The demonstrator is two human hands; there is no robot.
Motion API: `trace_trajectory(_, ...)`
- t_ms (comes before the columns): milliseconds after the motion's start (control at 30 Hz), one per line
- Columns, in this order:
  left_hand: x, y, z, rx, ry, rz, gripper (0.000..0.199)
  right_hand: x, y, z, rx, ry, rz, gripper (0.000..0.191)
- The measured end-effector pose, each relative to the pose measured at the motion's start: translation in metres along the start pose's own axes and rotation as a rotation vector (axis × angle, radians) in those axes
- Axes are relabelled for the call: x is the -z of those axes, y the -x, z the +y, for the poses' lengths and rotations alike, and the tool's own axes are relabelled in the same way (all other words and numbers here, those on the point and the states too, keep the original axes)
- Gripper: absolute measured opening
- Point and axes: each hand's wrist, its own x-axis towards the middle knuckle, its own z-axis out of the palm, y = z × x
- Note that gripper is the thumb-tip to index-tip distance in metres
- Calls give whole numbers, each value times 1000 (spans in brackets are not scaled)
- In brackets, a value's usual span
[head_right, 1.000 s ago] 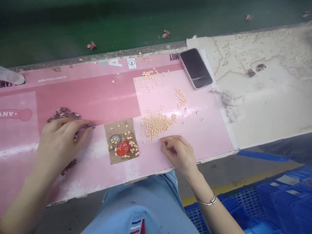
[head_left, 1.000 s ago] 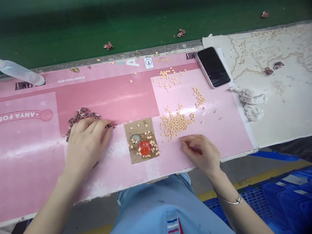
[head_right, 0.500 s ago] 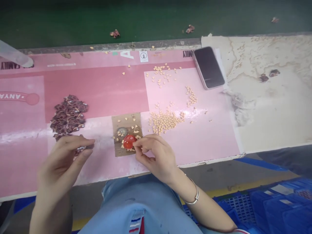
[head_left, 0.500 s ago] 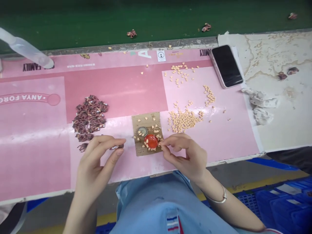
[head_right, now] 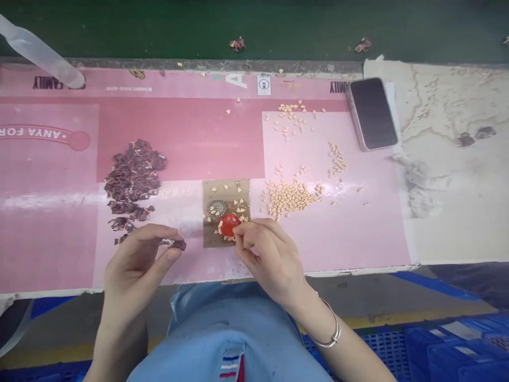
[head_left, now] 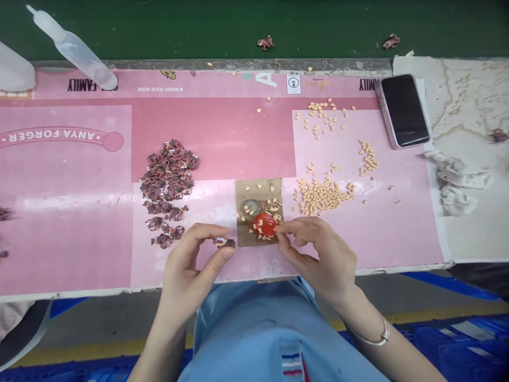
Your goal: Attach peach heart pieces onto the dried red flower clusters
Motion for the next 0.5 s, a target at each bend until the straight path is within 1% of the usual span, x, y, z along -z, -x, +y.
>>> trace_trajectory(100, -5, 1, 2, 60, 114, -3, 21, 5, -4, -6, -56, -64, 6, 33)
trace_trajectory(200, -10, 2, 6, 116, 234, -88, 19, 11, -12, -19, -111, -225, 21, 37)
trace_trajectory(333, -17, 3, 12, 210, 366, -180, 19, 12, -21, -34, -81, -393, 3, 41)
trace_trajectory(400, -19, 4, 14, 244, 430, -208, 18, 9, -23, -38, -62, -418, 8, 42)
trace_trajectory(500, -21, 4, 16, 271, 496, -214, 19, 6, -24, -38, -50, -431, 23, 42)
